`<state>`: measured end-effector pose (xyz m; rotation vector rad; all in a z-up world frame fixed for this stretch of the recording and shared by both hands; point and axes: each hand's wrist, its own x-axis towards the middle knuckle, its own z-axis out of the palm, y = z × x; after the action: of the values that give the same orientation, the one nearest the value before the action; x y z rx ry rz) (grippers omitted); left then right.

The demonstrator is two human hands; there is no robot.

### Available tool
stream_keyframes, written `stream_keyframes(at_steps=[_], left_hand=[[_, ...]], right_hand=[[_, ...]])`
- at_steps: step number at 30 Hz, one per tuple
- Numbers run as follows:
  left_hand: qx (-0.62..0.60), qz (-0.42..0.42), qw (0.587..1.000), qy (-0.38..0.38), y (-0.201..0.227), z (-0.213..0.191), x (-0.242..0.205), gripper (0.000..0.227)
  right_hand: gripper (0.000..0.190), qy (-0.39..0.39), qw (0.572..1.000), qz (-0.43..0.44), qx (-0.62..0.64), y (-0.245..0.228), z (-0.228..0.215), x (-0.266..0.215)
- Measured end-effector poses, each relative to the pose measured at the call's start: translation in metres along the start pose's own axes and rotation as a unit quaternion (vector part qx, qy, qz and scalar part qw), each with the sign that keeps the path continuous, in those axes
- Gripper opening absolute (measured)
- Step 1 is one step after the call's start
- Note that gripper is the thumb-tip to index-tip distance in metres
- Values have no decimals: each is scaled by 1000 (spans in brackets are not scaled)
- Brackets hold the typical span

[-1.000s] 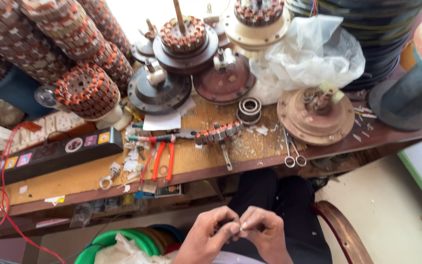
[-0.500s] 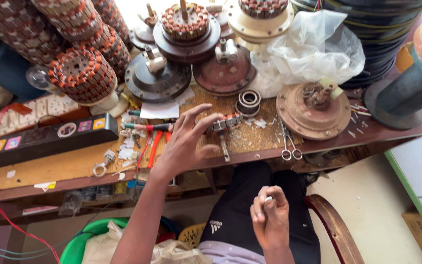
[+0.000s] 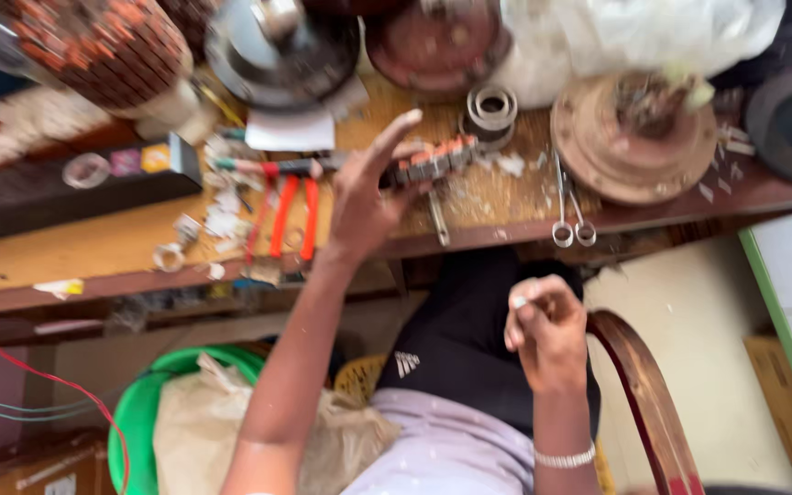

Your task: The person inserts small white plastic spacers into the slots of a copper-wound motor armature. They repeatedly pick up spacers, cut them with scissors, and press them into place between the copper windings.

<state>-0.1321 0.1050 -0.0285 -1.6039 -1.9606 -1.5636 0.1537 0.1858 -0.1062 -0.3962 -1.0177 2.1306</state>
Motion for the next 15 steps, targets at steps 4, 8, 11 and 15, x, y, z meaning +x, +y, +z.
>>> stream_keyframes(at_steps=[4, 8, 11, 15], left_hand=[[134, 36, 985, -101, 6, -9, 10, 72], [179, 84, 971, -132, 18, -19, 22, 60], [152, 73, 979, -119, 27, -21, 29, 59], [128, -5, 983, -130, 35, -25, 36, 67]], right_hand=[[18, 18, 996, -65, -66, -15, 19, 24], [11, -12, 964, -193, -182, -22, 49, 61], [10, -33, 936, -257, -240, -22, 74, 87], [14, -55, 874, -311, -369, -29, 97, 103]])
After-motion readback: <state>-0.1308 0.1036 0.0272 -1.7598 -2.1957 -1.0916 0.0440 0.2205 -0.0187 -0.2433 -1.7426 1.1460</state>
